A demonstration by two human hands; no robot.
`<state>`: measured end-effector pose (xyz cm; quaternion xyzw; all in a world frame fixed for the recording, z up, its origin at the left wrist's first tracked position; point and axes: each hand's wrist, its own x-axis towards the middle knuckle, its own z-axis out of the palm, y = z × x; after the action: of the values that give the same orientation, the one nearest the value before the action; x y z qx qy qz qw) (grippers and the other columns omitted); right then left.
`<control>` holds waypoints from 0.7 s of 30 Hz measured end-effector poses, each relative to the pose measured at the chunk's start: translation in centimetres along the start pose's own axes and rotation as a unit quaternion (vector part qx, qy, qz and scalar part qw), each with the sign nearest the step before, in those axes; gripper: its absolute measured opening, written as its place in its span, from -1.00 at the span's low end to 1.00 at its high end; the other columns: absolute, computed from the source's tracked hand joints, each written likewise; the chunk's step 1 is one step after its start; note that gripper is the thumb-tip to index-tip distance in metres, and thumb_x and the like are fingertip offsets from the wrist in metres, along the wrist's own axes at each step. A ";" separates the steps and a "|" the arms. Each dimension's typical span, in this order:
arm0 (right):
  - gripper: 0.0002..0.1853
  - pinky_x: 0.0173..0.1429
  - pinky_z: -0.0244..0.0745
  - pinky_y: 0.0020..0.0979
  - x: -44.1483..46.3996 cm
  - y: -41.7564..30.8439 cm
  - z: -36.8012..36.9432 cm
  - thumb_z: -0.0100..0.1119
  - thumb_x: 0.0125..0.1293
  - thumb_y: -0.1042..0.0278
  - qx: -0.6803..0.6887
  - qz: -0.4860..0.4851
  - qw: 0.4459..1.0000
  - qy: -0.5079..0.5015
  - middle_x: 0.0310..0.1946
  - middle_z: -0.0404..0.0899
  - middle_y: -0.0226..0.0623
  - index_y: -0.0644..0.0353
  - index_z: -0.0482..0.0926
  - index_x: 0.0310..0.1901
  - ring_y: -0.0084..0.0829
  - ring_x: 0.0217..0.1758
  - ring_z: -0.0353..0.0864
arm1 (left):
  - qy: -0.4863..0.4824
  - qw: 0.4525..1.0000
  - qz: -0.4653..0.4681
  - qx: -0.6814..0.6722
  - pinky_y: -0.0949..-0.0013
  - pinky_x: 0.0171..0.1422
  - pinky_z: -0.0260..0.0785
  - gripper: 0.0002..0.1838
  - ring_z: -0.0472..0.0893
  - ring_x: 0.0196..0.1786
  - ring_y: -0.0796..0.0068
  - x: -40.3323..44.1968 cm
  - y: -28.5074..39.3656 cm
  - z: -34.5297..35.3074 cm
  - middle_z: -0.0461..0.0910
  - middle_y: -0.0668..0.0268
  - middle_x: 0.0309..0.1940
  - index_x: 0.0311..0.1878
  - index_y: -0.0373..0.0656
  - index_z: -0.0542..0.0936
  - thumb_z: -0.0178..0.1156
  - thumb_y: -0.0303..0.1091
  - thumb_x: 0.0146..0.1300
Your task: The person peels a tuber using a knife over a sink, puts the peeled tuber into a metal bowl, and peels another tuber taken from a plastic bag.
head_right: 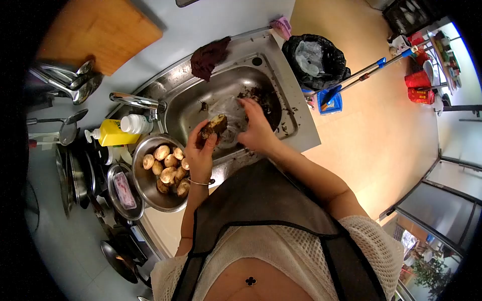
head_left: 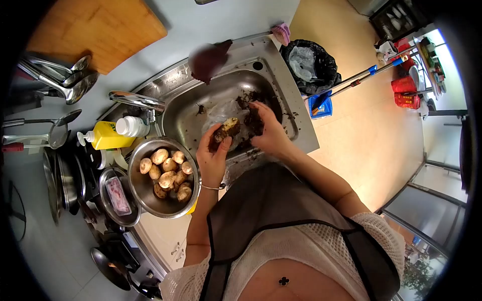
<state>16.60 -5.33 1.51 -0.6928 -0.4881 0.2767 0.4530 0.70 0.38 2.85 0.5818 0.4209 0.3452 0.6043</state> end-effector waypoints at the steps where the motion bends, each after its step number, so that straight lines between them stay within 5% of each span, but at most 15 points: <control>1: -0.20 0.28 0.10 -0.41 -0.3 -0.4 0.4 0.10 -0.28 0.62 0.000 0.002 1.000 -0.001 0.14 0.17 -0.07 0.28 0.17 0.18 -0.23 0.30 0.10 | -0.009 0.999 -0.022 -0.026 0.52 -0.11 0.38 -0.60 0.49 -0.20 0.57 0.0 0.3 0.2 0.49 0.27 -0.18 0.03 -0.29 0.42 0.21 -0.48 0.09; 3: -0.17 0.27 0.11 -0.43 -0.7 -1.3 1.1 0.09 -0.28 0.67 0.240 0.058 0.964 -0.102 0.13 0.19 -0.12 0.26 0.12 0.20 -0.29 0.28 0.14 | -0.020 0.997 -0.045 -0.052 0.51 -0.08 0.39 -0.59 0.50 -0.17 0.55 -0.1 0.3 0.5 0.49 0.25 -0.16 0.03 -0.29 0.42 0.21 -0.50 0.08; 4: -0.17 0.27 0.13 -0.46 -0.6 -3.0 0.2 0.06 -0.26 0.74 0.126 0.030 0.985 -0.117 0.11 0.22 -0.18 0.25 0.11 0.20 -0.36 0.26 0.17 | -0.023 0.997 -0.036 -0.068 0.49 -0.07 0.39 -0.59 0.51 -0.16 0.53 -0.2 0.1 0.6 0.50 0.25 -0.16 0.03 -0.29 0.42 0.21 -0.51 0.07; 11: -0.32 0.17 0.27 -0.50 -1.0 -1.7 0.1 0.01 -0.25 0.76 0.152 0.074 0.983 -0.070 -0.03 0.41 -0.20 0.36 0.27 0.10 -0.42 0.08 0.40 | -0.080 0.992 -0.021 -0.094 0.47 -0.05 0.40 -0.59 0.51 -0.15 0.52 -0.2 -0.6 -0.3 0.51 0.24 -0.17 0.03 -0.28 0.42 0.21 -0.52 0.06; 14: -0.47 0.06 0.36 -0.52 0.5 -2.1 -2.0 -0.04 -0.20 0.76 0.328 0.261 0.894 -0.155 -0.16 0.52 -0.26 0.40 0.42 -0.04 -0.53 -0.05 0.47 | -0.078 0.994 -0.032 -0.075 0.48 -0.06 0.40 -0.60 0.51 -0.15 0.52 -0.2 -0.8 -0.7 0.51 0.25 -0.16 0.02 -0.28 0.43 0.21 -0.52 0.06; 18: -0.47 0.02 0.37 -0.53 -0.1 -1.2 -0.1 -0.03 -0.21 0.75 0.302 0.235 0.915 -0.130 -0.17 0.52 -0.26 0.41 0.42 -0.03 -0.52 -0.07 0.48 | -0.049 0.999 0.000 -0.017 0.49 -0.07 0.40 -0.59 0.51 -0.15 0.53 -0.2 -0.8 0.1 0.51 0.25 -0.14 0.01 -0.27 0.43 0.22 -0.54 0.04; 20: -0.48 0.00 0.38 -0.54 -1.2 -0.5 2.3 -0.03 -0.21 0.74 0.242 0.040 0.969 0.023 -0.20 0.52 -0.26 0.42 0.42 -0.05 -0.53 -0.10 0.49 | -0.027 0.999 0.030 0.022 0.49 -0.07 0.40 -0.57 0.51 -0.14 0.54 -0.1 -0.9 0.8 0.51 0.24 -0.14 0.01 -0.27 0.43 0.23 -0.58 0.01; 21: -0.48 0.00 0.38 -0.54 -1.2 -0.5 2.1 -0.03 -0.21 0.74 0.241 0.040 0.969 0.025 -0.20 0.52 -0.26 0.42 0.42 -0.05 -0.53 -0.10 0.49 | -0.029 0.999 0.031 0.022 0.49 -0.07 0.40 -0.57 0.51 -0.14 0.54 0.0 -0.9 0.8 0.51 0.24 -0.14 0.01 -0.27 0.43 0.23 -0.58 0.01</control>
<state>14.21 -5.59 0.91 -0.5886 -0.3672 0.3864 0.6078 1.36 -0.03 1.89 0.6173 0.3928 0.3373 0.5924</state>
